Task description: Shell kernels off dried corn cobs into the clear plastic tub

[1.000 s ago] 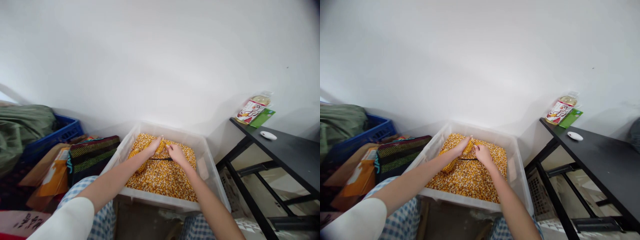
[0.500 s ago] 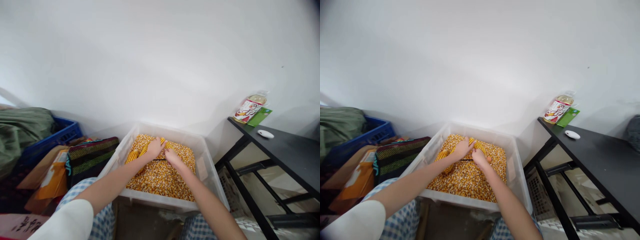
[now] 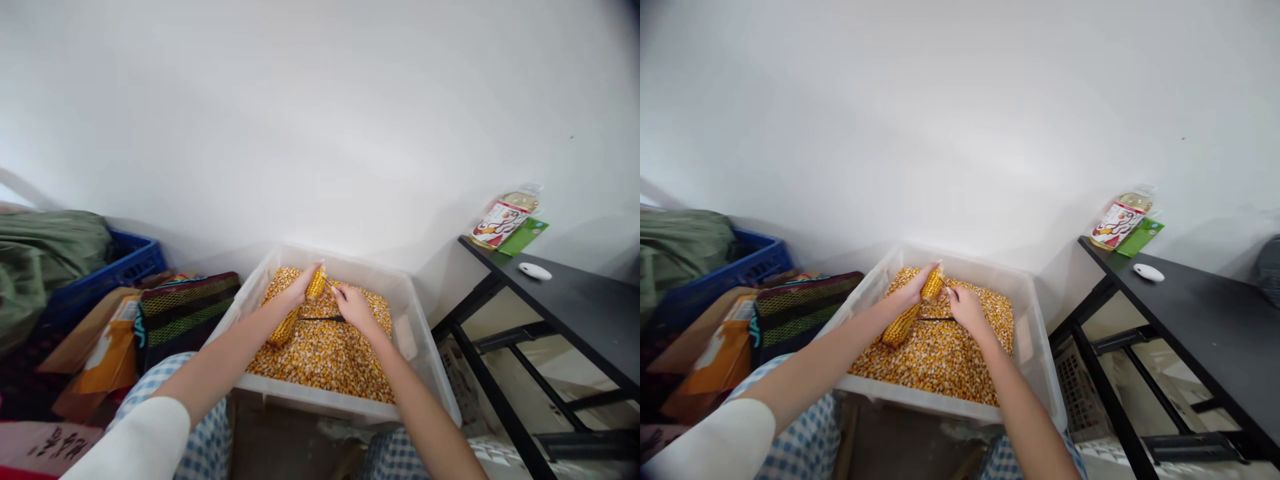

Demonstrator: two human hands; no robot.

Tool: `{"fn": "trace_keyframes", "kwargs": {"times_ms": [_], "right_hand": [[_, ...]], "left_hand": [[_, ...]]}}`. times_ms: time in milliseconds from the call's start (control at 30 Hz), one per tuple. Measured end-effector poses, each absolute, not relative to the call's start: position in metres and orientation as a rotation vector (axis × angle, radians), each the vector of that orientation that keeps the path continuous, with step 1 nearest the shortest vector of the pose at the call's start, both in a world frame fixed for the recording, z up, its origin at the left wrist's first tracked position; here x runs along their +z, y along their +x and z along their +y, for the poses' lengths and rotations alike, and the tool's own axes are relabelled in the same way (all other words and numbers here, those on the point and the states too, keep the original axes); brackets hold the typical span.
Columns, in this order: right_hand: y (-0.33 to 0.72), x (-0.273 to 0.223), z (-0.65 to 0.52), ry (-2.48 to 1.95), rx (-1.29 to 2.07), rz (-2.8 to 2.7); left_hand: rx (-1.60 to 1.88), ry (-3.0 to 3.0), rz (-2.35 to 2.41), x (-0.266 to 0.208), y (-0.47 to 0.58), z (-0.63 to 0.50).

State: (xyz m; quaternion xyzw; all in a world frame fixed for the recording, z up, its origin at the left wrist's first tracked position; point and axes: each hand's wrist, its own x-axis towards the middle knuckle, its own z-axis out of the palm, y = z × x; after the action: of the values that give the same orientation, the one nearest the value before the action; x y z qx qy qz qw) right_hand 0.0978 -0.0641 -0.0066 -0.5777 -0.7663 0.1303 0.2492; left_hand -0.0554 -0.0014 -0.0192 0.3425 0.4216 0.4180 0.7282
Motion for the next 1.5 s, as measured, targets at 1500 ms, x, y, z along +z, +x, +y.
{"fn": "trace_keyframes", "kwargs": {"times_ms": [1500], "right_hand": [[0.1,-0.004,-0.069,-1.45,0.301,-2.027]], "left_hand": [[0.981,0.987,0.712,-0.006,-0.075,0.009]]}}
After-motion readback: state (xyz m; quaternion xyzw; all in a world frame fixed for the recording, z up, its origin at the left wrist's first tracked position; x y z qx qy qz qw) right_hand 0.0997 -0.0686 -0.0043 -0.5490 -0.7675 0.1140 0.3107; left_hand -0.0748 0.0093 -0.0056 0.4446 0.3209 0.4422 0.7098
